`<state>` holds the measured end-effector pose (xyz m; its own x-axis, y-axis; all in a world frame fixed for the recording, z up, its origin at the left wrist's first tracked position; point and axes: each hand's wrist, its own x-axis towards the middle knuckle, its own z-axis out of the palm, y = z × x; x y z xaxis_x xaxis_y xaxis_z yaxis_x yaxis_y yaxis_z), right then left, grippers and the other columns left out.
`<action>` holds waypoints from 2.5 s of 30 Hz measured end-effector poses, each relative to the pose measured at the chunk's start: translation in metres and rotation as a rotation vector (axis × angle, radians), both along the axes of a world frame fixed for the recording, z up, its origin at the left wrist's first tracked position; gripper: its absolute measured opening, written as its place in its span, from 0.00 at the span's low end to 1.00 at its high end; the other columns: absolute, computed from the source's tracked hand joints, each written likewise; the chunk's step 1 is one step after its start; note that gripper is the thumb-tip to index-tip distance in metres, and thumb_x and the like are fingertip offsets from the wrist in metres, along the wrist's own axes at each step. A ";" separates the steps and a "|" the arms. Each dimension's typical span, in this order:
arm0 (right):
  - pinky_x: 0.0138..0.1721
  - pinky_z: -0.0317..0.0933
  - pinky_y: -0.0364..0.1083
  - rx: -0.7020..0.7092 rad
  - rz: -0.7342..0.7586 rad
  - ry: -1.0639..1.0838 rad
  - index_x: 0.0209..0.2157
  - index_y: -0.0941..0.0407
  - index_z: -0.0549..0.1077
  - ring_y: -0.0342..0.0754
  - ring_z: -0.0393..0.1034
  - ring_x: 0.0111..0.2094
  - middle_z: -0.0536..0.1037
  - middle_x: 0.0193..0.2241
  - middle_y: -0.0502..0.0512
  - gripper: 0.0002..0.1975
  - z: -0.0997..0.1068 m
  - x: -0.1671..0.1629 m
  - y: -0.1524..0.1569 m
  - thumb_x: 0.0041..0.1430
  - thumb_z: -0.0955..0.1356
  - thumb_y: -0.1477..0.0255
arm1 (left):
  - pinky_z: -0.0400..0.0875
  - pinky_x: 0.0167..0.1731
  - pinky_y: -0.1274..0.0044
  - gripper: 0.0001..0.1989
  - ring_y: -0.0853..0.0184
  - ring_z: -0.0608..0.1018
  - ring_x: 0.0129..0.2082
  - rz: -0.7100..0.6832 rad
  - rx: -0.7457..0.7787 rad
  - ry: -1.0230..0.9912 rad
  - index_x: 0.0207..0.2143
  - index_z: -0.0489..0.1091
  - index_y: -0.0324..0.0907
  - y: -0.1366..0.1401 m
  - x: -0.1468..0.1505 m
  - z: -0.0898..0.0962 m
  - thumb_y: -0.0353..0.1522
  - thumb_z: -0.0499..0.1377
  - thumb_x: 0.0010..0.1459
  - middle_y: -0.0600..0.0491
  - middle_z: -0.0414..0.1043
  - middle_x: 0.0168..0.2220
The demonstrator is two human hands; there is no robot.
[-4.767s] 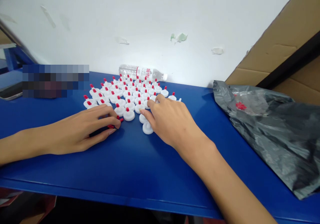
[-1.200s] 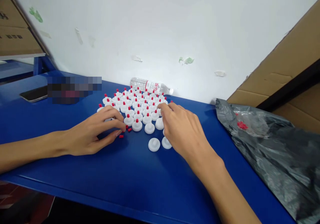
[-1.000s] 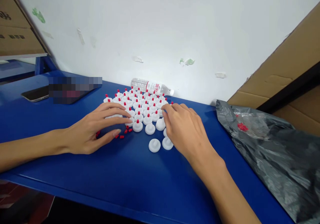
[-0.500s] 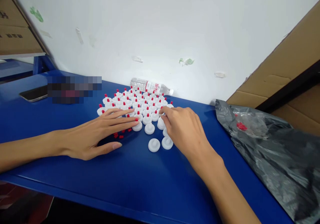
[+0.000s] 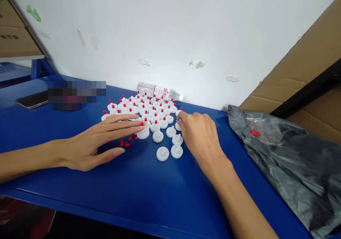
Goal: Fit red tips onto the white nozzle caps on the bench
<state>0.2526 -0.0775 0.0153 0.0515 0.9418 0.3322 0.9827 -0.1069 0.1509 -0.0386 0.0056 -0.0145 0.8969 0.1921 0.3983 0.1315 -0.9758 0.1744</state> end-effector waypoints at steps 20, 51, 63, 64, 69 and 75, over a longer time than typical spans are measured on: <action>0.61 0.54 0.56 0.201 0.673 0.267 0.49 0.58 0.76 0.52 0.78 0.45 0.84 0.43 0.55 0.14 -0.013 -0.036 -0.005 0.71 0.68 0.62 | 0.55 0.72 0.57 0.28 0.58 0.57 0.74 -0.190 0.012 -0.070 0.73 0.51 0.41 -0.004 0.002 0.007 0.30 0.47 0.73 0.45 0.56 0.73; 0.54 0.60 0.56 0.334 0.852 -0.076 0.39 0.60 0.77 0.52 0.75 0.36 0.81 0.31 0.55 0.18 -0.008 -0.052 -0.012 0.73 0.64 0.61 | 0.73 0.39 0.72 0.05 0.66 0.75 0.36 -0.089 0.090 -0.298 0.45 0.73 0.38 -0.006 0.010 0.002 0.29 0.60 0.69 0.49 0.74 0.38; 0.53 0.61 0.53 0.222 0.878 0.116 0.44 0.61 0.77 0.50 0.75 0.39 0.82 0.36 0.55 0.15 -0.011 -0.058 -0.013 0.73 0.64 0.65 | 0.71 0.41 0.69 0.03 0.64 0.74 0.37 -0.034 0.057 -0.320 0.44 0.68 0.42 -0.013 0.013 0.004 0.28 0.57 0.68 0.49 0.73 0.37; 0.52 0.61 0.53 0.226 0.876 0.112 0.43 0.61 0.78 0.50 0.75 0.39 0.82 0.35 0.55 0.15 -0.011 -0.058 -0.013 0.73 0.64 0.65 | 0.70 0.40 0.69 0.03 0.63 0.73 0.37 -0.026 0.080 -0.304 0.44 0.67 0.42 -0.012 0.013 0.005 0.28 0.56 0.68 0.49 0.72 0.38; 0.48 0.62 0.53 0.272 0.894 0.102 0.40 0.61 0.79 0.50 0.73 0.35 0.80 0.31 0.54 0.15 -0.011 -0.056 -0.013 0.72 0.65 0.65 | 0.68 0.40 0.70 0.04 0.63 0.70 0.38 -0.042 0.165 -0.155 0.44 0.68 0.40 -0.009 0.010 0.004 0.29 0.54 0.69 0.47 0.71 0.39; 0.46 0.62 0.51 0.330 0.907 0.053 0.40 0.59 0.79 0.48 0.71 0.34 0.80 0.30 0.53 0.14 -0.012 -0.058 -0.012 0.72 0.66 0.65 | 0.64 0.37 0.70 0.07 0.64 0.67 0.34 -0.073 0.139 -0.127 0.40 0.69 0.41 -0.005 0.010 0.004 0.30 0.52 0.72 0.49 0.71 0.36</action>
